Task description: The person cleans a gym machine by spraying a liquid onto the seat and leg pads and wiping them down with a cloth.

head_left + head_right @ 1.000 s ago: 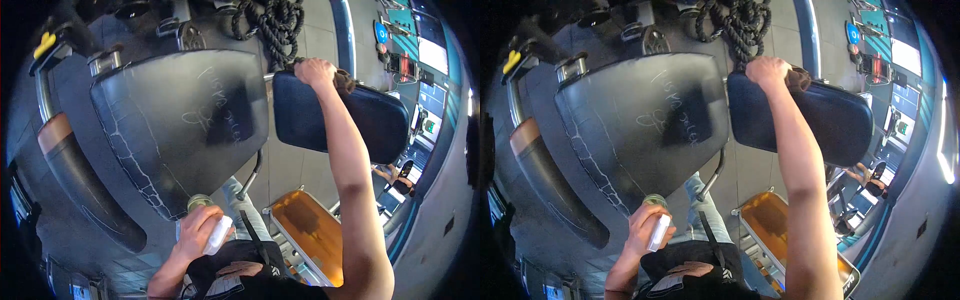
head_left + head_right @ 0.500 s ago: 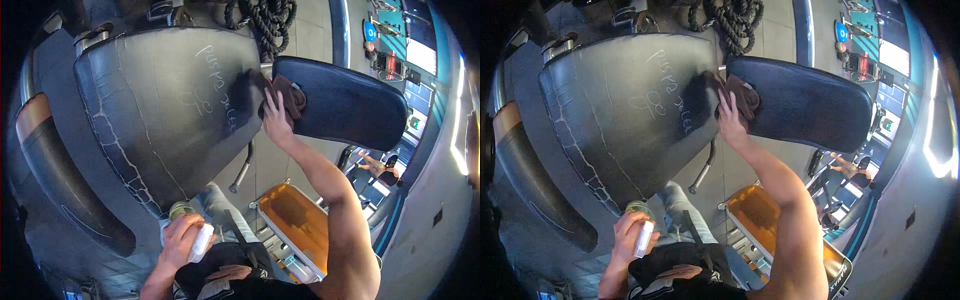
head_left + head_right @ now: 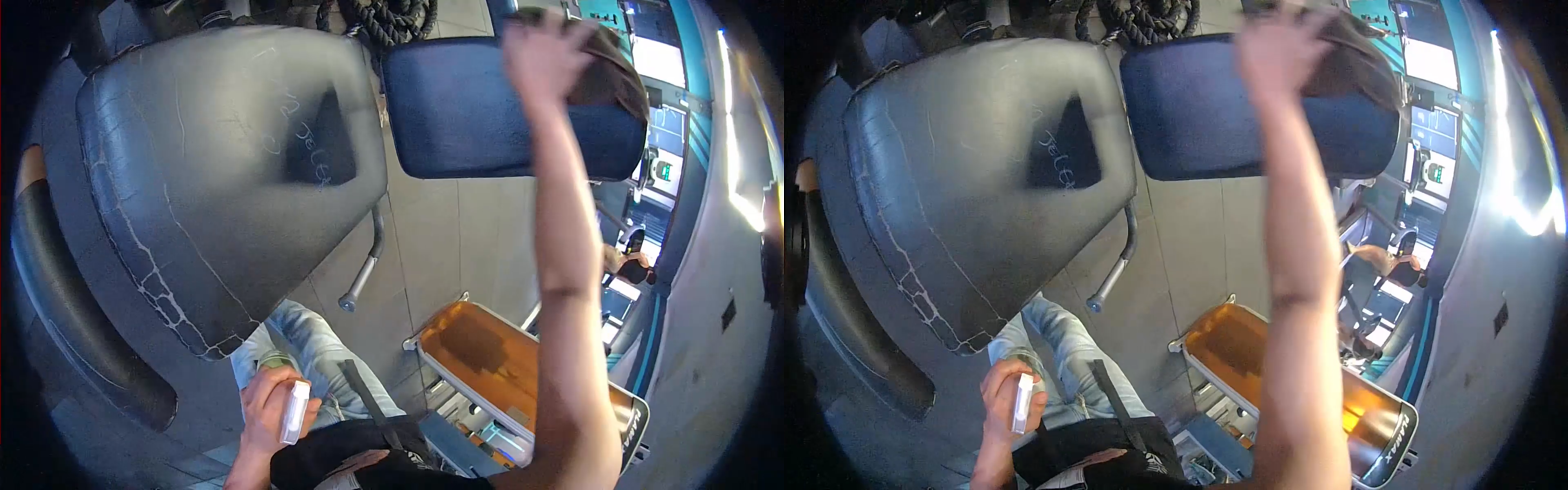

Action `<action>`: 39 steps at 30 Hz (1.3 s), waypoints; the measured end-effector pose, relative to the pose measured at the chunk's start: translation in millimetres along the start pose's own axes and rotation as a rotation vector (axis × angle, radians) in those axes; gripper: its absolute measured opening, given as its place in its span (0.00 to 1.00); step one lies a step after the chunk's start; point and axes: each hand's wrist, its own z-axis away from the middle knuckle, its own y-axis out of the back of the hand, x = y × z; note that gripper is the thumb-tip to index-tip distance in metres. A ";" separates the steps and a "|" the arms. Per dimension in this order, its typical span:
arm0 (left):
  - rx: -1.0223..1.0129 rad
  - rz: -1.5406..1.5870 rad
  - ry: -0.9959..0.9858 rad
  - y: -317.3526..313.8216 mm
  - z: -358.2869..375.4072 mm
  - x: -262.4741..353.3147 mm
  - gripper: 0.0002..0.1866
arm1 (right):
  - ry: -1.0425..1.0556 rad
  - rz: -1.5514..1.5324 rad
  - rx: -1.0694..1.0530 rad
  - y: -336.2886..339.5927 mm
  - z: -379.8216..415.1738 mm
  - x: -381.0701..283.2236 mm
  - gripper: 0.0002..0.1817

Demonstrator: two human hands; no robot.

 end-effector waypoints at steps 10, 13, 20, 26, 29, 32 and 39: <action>0.017 -0.052 -0.022 -9.4 -2.3 2.3 0.20 | 0.408 -0.557 -0.183 19.9 147.1 -77.6 0.36; 0.033 -0.049 -0.022 -11.4 -6.5 9.5 0.20 | 0.279 -0.442 -0.192 30.6 153.9 10.4 0.36; -0.045 -0.041 -0.054 -20.7 -20.2 19.1 0.15 | -0.256 -0.089 0.099 13.0 50.8 115.5 0.34; -0.076 -0.092 -0.107 -22.3 -15.0 37.2 0.17 | -0.123 -0.796 -0.045 27.4 114.6 -49.1 0.37; -0.076 -0.124 -0.171 -17.7 -13.1 52.1 0.15 | 0.008 -0.902 -0.049 16.1 175.7 -90.6 0.33; -0.086 -0.159 -0.210 -14.8 -7.6 58.2 0.15 | 0.082 -0.910 -0.586 24.3 168.9 -47.3 0.23; -0.128 -0.186 -0.202 -17.0 -5.7 84.6 0.15 | -0.512 -0.363 0.262 16.0 78.2 125.9 0.34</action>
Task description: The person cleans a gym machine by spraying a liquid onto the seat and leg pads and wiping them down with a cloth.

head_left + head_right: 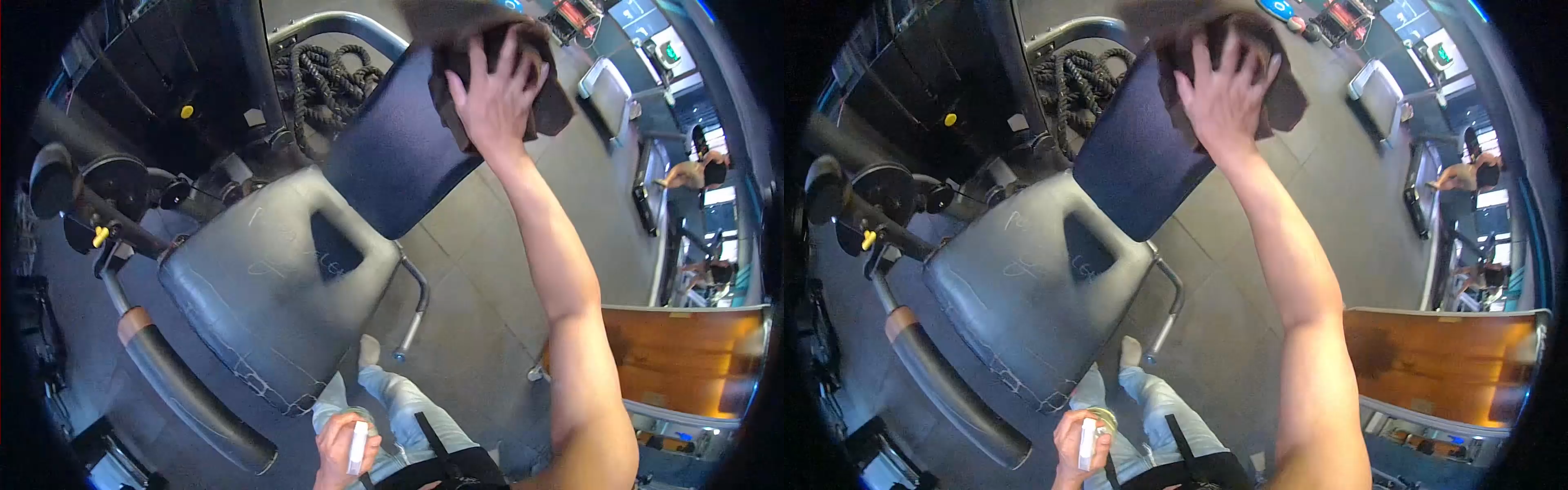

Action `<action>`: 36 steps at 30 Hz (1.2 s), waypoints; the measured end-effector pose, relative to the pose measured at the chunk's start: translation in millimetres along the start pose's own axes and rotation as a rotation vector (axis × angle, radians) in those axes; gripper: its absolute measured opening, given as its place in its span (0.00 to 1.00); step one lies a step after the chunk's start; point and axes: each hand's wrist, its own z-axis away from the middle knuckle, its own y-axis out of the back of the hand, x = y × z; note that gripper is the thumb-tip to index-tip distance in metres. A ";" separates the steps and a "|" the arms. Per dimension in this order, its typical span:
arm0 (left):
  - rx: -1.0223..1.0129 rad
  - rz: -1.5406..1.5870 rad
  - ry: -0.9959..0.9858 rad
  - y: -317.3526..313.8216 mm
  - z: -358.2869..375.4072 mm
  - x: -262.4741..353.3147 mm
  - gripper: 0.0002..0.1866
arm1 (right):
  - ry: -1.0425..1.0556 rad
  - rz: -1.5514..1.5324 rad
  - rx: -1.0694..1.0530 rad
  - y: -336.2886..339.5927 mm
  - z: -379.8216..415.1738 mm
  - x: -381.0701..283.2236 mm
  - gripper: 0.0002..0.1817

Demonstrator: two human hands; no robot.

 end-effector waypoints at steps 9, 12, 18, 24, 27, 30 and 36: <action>-0.200 -0.016 -0.115 26.5 -23.8 -11.7 0.13 | 0.319 -0.199 -0.439 -12.3 142.5 -97.9 0.37; -0.202 -0.038 -0.171 57.5 -11.0 -16.5 0.15 | 0.173 -0.067 -0.438 0.3 108.0 -63.8 0.31; -0.091 -0.146 -0.065 142.1 41.8 24.7 0.16 | -0.195 -0.073 0.019 3.4 38.3 -21.6 0.25; 0.169 -0.218 -0.004 173.4 78.9 72.8 0.14 | -0.248 -0.590 -0.425 25.6 104.8 -95.7 0.18; 0.174 -0.165 -0.063 171.1 68.6 78.6 0.14 | -0.956 -1.024 -0.377 63.2 110.7 -120.8 0.18; 0.163 -0.153 -0.170 171.3 45.4 98.1 0.12 | -1.196 -1.280 -0.312 56.1 152.5 -143.3 0.20; 0.105 -0.194 -0.363 185.7 23.9 144.3 0.11 | -1.808 -2.089 -0.593 252.6 139.6 -128.0 0.25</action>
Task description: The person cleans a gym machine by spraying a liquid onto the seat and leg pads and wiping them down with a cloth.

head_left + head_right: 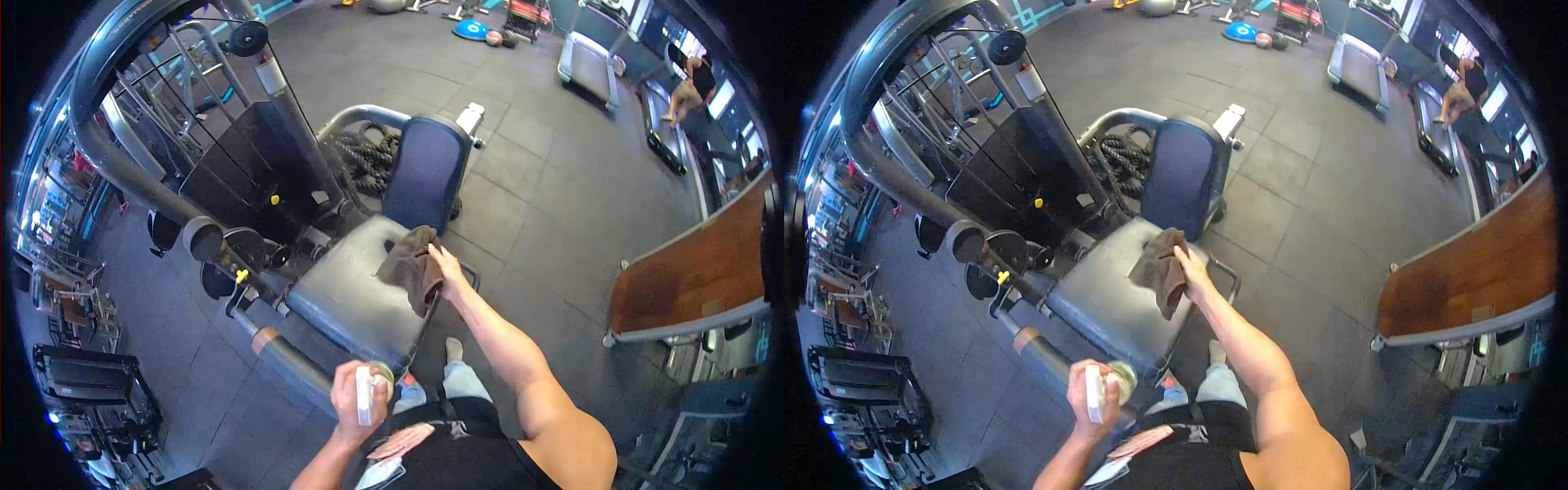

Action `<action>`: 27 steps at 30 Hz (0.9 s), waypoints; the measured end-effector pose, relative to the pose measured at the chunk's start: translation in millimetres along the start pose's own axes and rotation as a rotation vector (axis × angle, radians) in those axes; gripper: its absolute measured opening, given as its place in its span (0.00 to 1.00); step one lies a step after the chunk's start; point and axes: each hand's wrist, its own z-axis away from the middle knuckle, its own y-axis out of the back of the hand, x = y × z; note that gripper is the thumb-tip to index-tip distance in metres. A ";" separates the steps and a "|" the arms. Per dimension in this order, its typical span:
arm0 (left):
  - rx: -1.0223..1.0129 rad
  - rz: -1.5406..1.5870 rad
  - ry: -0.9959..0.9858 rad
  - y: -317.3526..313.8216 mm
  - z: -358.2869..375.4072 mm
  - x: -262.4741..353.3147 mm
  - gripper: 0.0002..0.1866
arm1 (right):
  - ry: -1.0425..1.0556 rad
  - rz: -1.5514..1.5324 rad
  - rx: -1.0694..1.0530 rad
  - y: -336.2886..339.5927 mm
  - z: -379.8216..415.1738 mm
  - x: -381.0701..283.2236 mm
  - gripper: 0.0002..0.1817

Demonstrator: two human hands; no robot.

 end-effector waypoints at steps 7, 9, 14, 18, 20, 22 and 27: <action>0.108 -0.307 0.141 55.3 61.4 71.6 0.18 | -0.327 0.224 -0.494 2.0 63.3 113.7 0.30; 0.171 -0.380 0.183 54.7 79.6 84.7 0.15 | -0.107 0.547 -0.793 -14.1 65.3 146.2 0.39; 0.388 -0.186 0.406 31.4 97.3 76.2 0.14 | 0.265 0.809 -1.437 -38.0 165.5 99.3 0.58; 0.134 -0.284 0.192 -2.5 80.7 80.3 0.15 | 0.612 1.176 -1.259 -31.0 226.5 59.9 0.65; 0.182 -0.233 0.114 -14.1 81.2 80.9 0.17 | 0.725 1.115 -1.162 -19.5 230.6 74.0 0.58; 0.069 -0.291 0.025 -8.5 82.2 70.4 0.24 | 0.833 1.033 -1.018 -15.2 235.7 84.1 0.49; -0.130 -0.444 0.347 88.2 151.6 46.6 0.32 | 0.803 1.157 -0.758 -31.9 232.5 87.8 0.48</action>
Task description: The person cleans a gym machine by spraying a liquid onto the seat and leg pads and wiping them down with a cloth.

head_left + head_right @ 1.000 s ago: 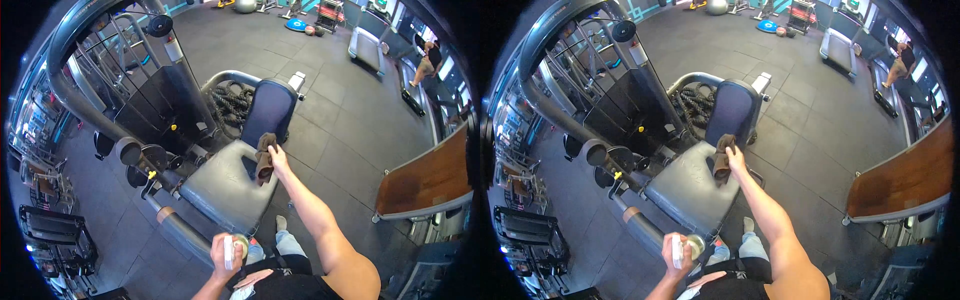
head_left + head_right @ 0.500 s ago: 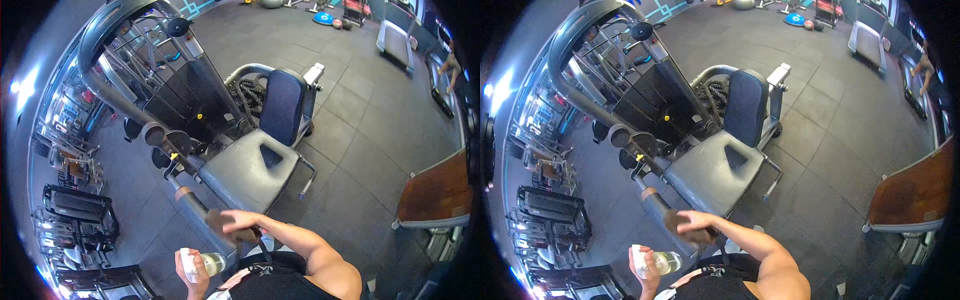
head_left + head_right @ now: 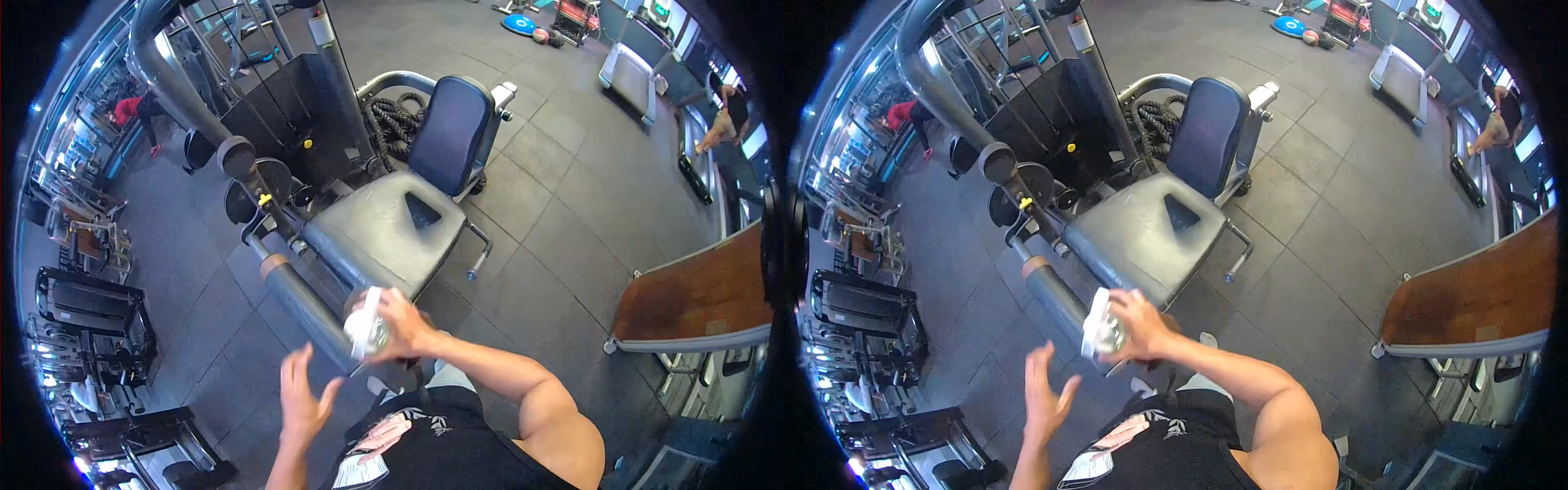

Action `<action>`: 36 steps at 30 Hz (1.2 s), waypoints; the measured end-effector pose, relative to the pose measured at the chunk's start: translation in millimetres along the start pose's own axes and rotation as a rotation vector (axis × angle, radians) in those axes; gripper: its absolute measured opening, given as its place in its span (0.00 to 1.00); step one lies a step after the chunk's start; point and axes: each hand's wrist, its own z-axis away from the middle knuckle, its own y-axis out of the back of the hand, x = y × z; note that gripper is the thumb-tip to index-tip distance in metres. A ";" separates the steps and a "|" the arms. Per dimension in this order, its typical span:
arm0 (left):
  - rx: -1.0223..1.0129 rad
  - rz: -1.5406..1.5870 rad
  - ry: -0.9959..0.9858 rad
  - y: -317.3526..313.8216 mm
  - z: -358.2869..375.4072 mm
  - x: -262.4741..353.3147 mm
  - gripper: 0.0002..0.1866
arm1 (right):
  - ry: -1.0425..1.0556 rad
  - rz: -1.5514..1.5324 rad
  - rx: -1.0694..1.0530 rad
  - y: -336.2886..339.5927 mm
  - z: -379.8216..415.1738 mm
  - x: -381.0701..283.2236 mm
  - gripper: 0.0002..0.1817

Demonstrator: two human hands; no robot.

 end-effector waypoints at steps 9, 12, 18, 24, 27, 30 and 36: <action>-0.935 0.033 0.757 -49.6 288.0 -188.0 0.27 | -0.256 0.143 0.382 -54.8 -37.6 5.8 0.49; -0.756 0.223 0.860 -76.5 305.6 -200.1 0.27 | -0.292 0.041 0.482 -81.6 -46.2 -14.7 0.45; -0.665 0.340 0.989 -78.1 328.0 -222.9 0.27 | -0.367 -0.113 0.416 -118.8 -65.2 -27.1 0.44; -0.673 0.352 1.076 -77.4 331.0 -226.7 0.26 | -0.295 0.043 0.368 -107.8 -81.2 -22.2 0.44; -0.670 0.351 1.101 -80.0 326.7 -224.2 0.26 | -0.301 -0.001 0.411 -93.4 -86.7 -20.0 0.44; -0.658 0.361 1.128 -81.5 324.4 -218.9 0.26 | -0.311 -0.012 0.398 -75.8 -93.6 -6.3 0.44; -0.628 0.389 1.151 -85.5 324.1 -193.0 0.26 | -0.399 -0.111 0.388 -61.0 -91.1 2.8 0.42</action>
